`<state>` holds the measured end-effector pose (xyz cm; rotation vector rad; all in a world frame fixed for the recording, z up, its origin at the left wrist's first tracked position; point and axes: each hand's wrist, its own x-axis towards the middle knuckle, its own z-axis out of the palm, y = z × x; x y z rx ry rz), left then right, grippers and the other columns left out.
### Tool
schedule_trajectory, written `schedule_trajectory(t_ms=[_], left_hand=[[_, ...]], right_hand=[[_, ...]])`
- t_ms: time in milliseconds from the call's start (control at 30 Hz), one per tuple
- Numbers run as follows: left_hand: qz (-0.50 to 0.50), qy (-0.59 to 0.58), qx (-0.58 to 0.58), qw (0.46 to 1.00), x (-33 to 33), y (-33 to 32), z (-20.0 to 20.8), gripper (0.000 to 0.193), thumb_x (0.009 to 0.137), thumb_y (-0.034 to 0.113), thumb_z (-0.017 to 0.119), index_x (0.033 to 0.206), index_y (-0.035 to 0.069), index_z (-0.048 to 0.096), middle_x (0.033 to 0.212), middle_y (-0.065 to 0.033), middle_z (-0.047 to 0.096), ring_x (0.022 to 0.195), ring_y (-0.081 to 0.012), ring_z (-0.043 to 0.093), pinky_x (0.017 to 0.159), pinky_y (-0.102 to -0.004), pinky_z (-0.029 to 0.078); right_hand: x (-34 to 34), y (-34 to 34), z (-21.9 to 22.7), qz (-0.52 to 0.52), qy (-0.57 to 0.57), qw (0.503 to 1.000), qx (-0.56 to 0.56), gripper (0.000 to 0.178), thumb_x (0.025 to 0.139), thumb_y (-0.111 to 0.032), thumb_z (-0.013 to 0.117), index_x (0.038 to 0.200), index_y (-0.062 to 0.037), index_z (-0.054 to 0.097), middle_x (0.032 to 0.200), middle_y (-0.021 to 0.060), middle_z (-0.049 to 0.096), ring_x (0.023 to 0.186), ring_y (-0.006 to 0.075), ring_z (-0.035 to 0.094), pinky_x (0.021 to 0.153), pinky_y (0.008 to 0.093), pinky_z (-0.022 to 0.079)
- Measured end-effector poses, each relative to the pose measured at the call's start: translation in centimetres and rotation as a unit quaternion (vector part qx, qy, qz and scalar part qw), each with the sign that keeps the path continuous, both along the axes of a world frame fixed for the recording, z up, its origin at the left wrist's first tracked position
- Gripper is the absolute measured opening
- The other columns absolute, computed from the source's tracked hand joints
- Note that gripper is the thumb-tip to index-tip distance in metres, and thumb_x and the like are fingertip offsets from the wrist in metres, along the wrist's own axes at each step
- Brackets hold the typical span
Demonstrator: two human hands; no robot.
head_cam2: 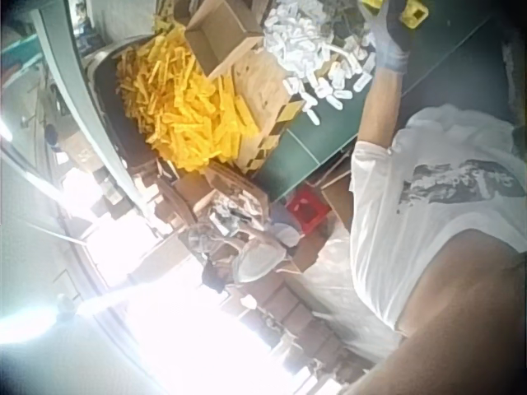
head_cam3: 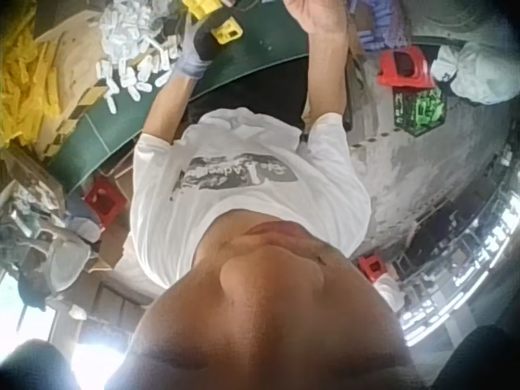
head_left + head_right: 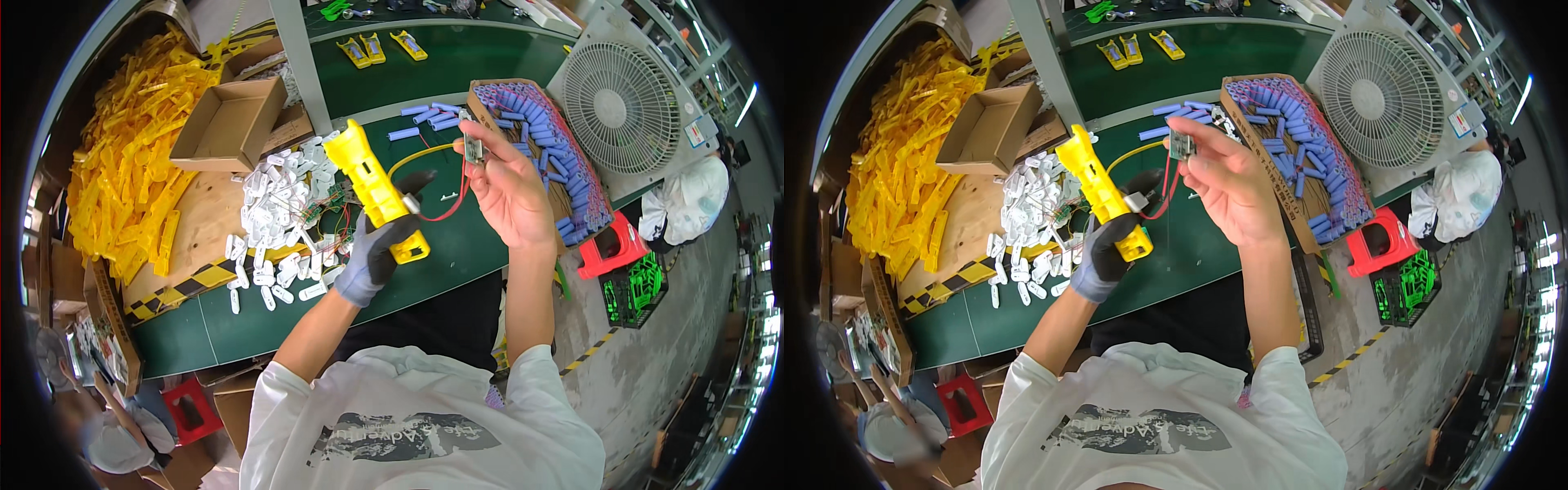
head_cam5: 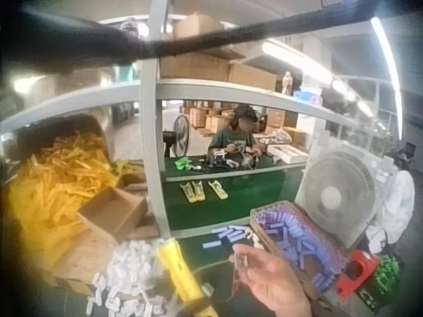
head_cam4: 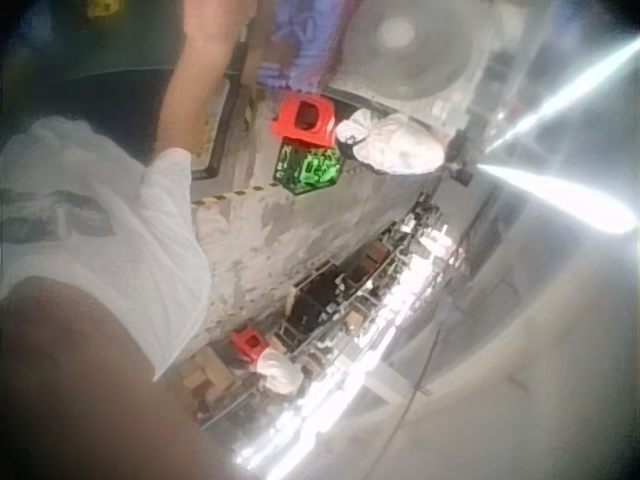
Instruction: Assembling internal electronic components into a yellow plastic housing for a handheld device.
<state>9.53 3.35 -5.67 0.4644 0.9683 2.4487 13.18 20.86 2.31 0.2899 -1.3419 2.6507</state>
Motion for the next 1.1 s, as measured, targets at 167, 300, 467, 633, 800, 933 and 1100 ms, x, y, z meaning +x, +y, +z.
schedule_trajectory(t_ms=[167, 300, 467, 633, 800, 933, 1100], left_hand=[[0.061, 0.093, -0.231, 0.967, -0.3, 0.1, 2.9, 0.026, 0.081, 0.014, 0.065, 0.101, 0.000, 0.057, 0.093, -0.0097, 0.064, 0.082, -0.0169, 0.063, 0.070, -0.0299, 0.051], [-0.008, 0.044, -0.255, 0.966, 0.1, -0.5, 1.9, 0.028, 0.078, 0.013, 0.072, 0.099, -0.001, 0.059, 0.082, -0.0050, 0.064, 0.071, -0.0128, 0.062, 0.066, -0.0264, 0.051], [0.104, 0.086, -0.267, 0.954, 0.0, -2.2, 0.7, 0.037, 0.077, 0.002, 0.071, 0.110, 0.001, 0.054, 0.097, -0.0073, 0.062, 0.080, -0.0128, 0.061, 0.074, -0.0263, 0.051], [0.079, 0.113, -0.264, 0.955, -1.5, -1.9, 4.7, 0.049, 0.075, -0.003, 0.069, 0.117, 0.003, 0.044, 0.104, -0.0092, 0.060, 0.082, -0.0147, 0.062, 0.074, -0.0261, 0.052], [0.066, 0.162, -0.247, 0.953, -3.2, -0.3, 4.4, 0.045, 0.079, 0.003, 0.068, 0.117, 0.004, 0.046, 0.099, -0.0040, 0.057, 0.086, -0.0111, 0.058, 0.075, -0.0263, 0.048], [0.083, 0.164, -0.213, 0.960, -3.4, -0.2, 2.1, 0.057, 0.074, -0.001, 0.072, 0.124, 0.002, 0.044, 0.107, -0.0043, 0.056, 0.092, -0.0107, 0.056, 0.080, -0.0256, 0.048], [0.085, 0.133, -0.226, 0.961, -4.0, -0.9, 3.0, 0.056, 0.073, 0.000, 0.073, 0.122, 0.003, 0.047, 0.102, -0.0018, 0.058, 0.090, -0.0088, 0.057, 0.078, -0.0231, 0.048]], right_hand=[[1.1, 1.6, -1.8, -0.044, -0.028, 0.999, 0.014, 0.042, 0.082, 0.002, 0.062, 0.124, 0.0034, 0.053, 0.108, 0.0091, 0.062, 0.078, 0.0073, 0.062, 0.064, 0.0176, 0.053], [1.5, 1.3, -2.7, -0.099, -0.016, 0.993, 0.060, 0.038, 0.083, -0.002, 0.063, 0.120, 0.0022, 0.056, 0.102, 0.0094, 0.064, 0.073, 0.0080, 0.062, 0.062, 0.0194, 0.053], [1.8, -1.7, -4.5, -0.108, -0.011, 0.991, 0.081, 0.013, 0.086, -0.013, 0.063, 0.089, -0.0003, 0.063, 0.080, 0.0066, 0.063, 0.057, 0.0070, 0.057, 0.048, 0.0193, 0.048], [0.7, -4.2, -4.2, -0.234, -0.047, 0.969, 0.067, 0.023, 0.087, -0.014, 0.066, 0.069, -0.0028, 0.056, 0.060, -0.0027, 0.052, 0.048, 0.0010, 0.044, 0.043, 0.0177, 0.030], [-1.2, -5.4, -4.4, -0.355, -0.035, 0.924, 0.134, 0.022, 0.087, -0.013, 0.066, 0.071, -0.0014, 0.056, 0.063, -0.0038, 0.053, 0.057, -0.0010, 0.044, 0.049, 0.0158, 0.032], [-1.4, -6.6, -4.7, -0.386, -0.064, 0.906, 0.163, 0.021, 0.086, -0.014, 0.067, 0.071, -0.0032, 0.057, 0.063, -0.0050, 0.053, 0.056, -0.0011, 0.043, 0.047, 0.0167, 0.031], [-1.9, -4.5, -6.3, -0.221, -0.030, 0.965, 0.140, 0.017, 0.090, -0.016, 0.062, 0.081, -0.0013, 0.061, 0.071, -0.0014, 0.056, 0.065, 0.0036, 0.052, 0.059, 0.0206, 0.045]])
